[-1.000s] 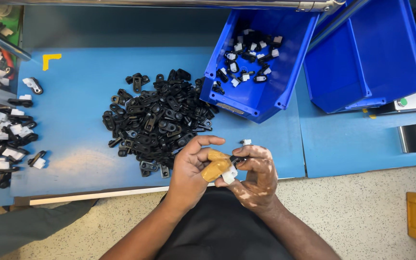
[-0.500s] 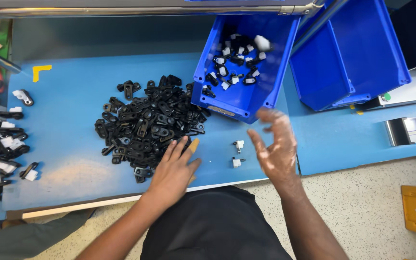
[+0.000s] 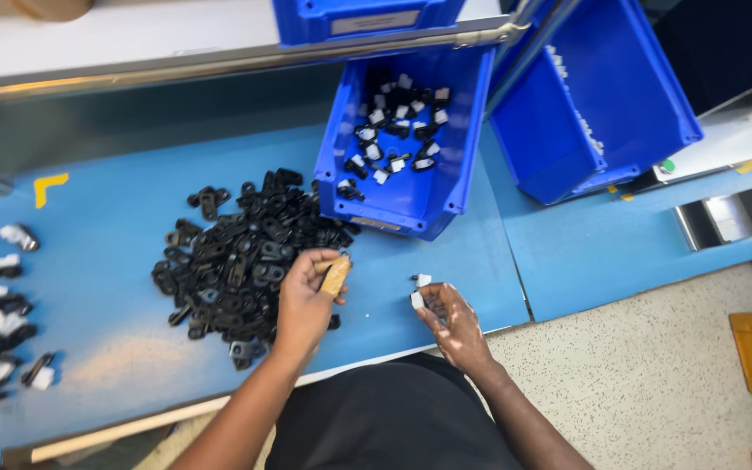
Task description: The person repeatedly picks up small black and white plastic components from a pile on a blue workbench. They use a yellow-handled tool to press the white part into the black part, then place the assembled unit into a blue bin. The process is repeated continuously.
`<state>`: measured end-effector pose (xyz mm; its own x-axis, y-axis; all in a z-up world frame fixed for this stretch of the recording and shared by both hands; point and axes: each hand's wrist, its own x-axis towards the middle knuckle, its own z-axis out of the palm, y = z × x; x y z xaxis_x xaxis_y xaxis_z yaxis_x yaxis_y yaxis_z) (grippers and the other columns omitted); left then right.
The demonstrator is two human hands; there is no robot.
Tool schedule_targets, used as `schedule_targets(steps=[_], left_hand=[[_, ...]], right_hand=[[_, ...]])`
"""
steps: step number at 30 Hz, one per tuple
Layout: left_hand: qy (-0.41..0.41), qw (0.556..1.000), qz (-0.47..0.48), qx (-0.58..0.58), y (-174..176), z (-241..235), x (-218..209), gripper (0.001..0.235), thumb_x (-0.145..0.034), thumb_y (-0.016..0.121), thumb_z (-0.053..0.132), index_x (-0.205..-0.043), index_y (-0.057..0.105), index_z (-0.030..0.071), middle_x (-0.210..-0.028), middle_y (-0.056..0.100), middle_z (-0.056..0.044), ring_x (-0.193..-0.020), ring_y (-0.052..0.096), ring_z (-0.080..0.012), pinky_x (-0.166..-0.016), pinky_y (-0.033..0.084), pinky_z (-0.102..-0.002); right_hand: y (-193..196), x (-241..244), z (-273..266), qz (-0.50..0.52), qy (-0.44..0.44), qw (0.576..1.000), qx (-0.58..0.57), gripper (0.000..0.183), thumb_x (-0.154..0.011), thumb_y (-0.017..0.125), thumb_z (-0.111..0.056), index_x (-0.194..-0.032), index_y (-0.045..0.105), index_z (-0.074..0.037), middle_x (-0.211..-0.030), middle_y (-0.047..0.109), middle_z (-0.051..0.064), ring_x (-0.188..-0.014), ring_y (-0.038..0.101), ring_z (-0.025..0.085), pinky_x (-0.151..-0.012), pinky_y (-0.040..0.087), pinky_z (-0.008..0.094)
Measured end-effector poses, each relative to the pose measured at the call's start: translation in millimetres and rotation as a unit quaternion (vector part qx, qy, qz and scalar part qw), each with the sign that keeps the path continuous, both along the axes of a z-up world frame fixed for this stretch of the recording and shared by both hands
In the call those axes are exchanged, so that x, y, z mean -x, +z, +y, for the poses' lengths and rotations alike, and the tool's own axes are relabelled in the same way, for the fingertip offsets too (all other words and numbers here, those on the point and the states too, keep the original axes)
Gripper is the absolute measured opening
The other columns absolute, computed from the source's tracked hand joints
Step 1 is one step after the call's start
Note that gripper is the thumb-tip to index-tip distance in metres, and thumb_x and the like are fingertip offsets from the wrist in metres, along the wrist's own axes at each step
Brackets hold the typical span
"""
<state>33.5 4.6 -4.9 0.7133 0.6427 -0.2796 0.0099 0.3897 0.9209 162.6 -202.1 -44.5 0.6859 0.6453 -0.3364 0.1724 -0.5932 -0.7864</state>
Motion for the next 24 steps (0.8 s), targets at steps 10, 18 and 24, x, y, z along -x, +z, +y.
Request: schedule_targets(steps=[10, 18, 24], left_hand=[[-0.245, 0.945, 0.098, -0.195, -108.7, -18.3, 22.4, 0.067, -0.075, 0.076, -0.008, -0.137, 0.054, 0.006, -0.137, 0.059, -0.014, -0.124, 0.061, -0.0272, -0.102, 0.049, -0.041], [-0.354, 0.900, -0.154, 0.204, -217.8, 69.1, 14.2, 0.055, -0.091, 0.061, -0.002, -0.143, 0.043, -0.002, -0.144, 0.056, -0.034, -0.129, 0.060, -0.0447, -0.110, 0.045, -0.058], [-0.433, 0.889, -0.059, -0.134, -209.9, 59.9, -10.8, 0.063, -0.090, 0.067, 0.002, -0.149, 0.047, 0.001, -0.144, 0.061, -0.024, -0.134, 0.058, -0.0338, -0.115, 0.037, -0.048]], right_hand=[[59.1, 4.9, 4.1, 0.125, 0.000, 0.940, -0.319, 0.036, -0.097, 0.072, -0.028, -0.125, 0.061, -0.008, -0.116, 0.055, 0.002, -0.107, 0.058, 0.015, -0.092, 0.053, 0.031], [94.0, 13.8, 11.1, 0.033, 0.146, 0.974, -0.172, 0.030, -0.107, 0.056, -0.032, -0.126, 0.064, -0.010, -0.116, 0.059, 0.013, -0.111, 0.060, 0.025, -0.101, 0.052, 0.045], [101.3, 11.1, 6.4, 0.132, 0.110, 0.965, -0.200, 0.030, -0.108, 0.056, -0.024, -0.130, 0.059, -0.005, -0.126, 0.058, 0.016, -0.127, 0.059, 0.027, -0.109, 0.052, 0.046]])
